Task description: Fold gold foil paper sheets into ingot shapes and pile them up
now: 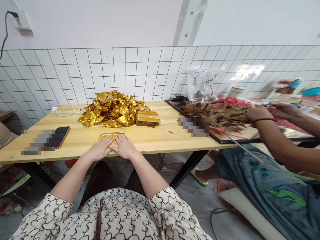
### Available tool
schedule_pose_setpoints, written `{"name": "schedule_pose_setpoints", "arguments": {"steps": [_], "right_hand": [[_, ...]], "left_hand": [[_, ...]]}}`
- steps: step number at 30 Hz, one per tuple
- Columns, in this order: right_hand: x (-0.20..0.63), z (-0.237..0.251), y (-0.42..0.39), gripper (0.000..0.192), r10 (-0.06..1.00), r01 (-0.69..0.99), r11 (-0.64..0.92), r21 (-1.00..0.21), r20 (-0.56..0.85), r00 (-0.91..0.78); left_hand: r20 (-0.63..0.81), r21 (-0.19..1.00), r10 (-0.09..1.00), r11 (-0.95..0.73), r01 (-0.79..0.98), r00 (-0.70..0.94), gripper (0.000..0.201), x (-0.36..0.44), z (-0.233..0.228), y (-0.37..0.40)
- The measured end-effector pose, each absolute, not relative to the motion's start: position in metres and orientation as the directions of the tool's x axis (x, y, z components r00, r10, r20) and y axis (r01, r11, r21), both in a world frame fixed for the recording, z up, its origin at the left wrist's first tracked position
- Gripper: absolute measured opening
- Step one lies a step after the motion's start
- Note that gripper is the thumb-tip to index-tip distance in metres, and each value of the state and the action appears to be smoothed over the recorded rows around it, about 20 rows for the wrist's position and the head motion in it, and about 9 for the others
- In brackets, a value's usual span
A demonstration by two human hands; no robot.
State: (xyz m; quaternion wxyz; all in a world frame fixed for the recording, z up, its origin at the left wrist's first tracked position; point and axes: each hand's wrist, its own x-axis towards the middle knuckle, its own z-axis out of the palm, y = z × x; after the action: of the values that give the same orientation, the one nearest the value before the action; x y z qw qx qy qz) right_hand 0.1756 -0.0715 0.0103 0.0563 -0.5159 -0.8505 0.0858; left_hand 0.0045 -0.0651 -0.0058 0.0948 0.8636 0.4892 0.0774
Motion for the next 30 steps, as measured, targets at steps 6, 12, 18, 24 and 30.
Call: {"name": "schedule_pose_setpoints", "arguments": {"steps": [6,12,18,24,30], "right_hand": [[0.177,0.008,-0.072,0.079,0.900,0.881,0.431,-0.195,0.019,-0.436],[0.166,0.007,-0.075,0.077,0.924,0.908,0.383,-0.172,0.061,-0.378],[0.135,0.015,-0.071,0.073,0.856,0.821,0.507,-0.264,0.041,-0.515],[0.149,0.010,-0.057,0.075,0.885,0.850,0.452,-0.272,0.018,-0.465],[0.170,0.006,-0.054,0.072,0.928,0.903,0.367,-0.224,0.018,-0.373]], "left_hand": [[0.095,0.230,0.880,-0.473,0.850,0.465,0.064,-0.011,-0.013,-0.066],[0.125,0.237,0.873,-0.487,0.841,0.471,0.058,-0.013,-0.016,-0.066],[0.141,0.231,0.859,-0.512,0.827,0.493,0.059,-0.013,-0.014,-0.066],[0.122,0.242,0.882,-0.471,0.848,0.455,0.061,-0.011,-0.014,-0.066],[0.113,0.251,0.903,-0.430,0.867,0.415,0.062,-0.008,-0.010,-0.068]]}}
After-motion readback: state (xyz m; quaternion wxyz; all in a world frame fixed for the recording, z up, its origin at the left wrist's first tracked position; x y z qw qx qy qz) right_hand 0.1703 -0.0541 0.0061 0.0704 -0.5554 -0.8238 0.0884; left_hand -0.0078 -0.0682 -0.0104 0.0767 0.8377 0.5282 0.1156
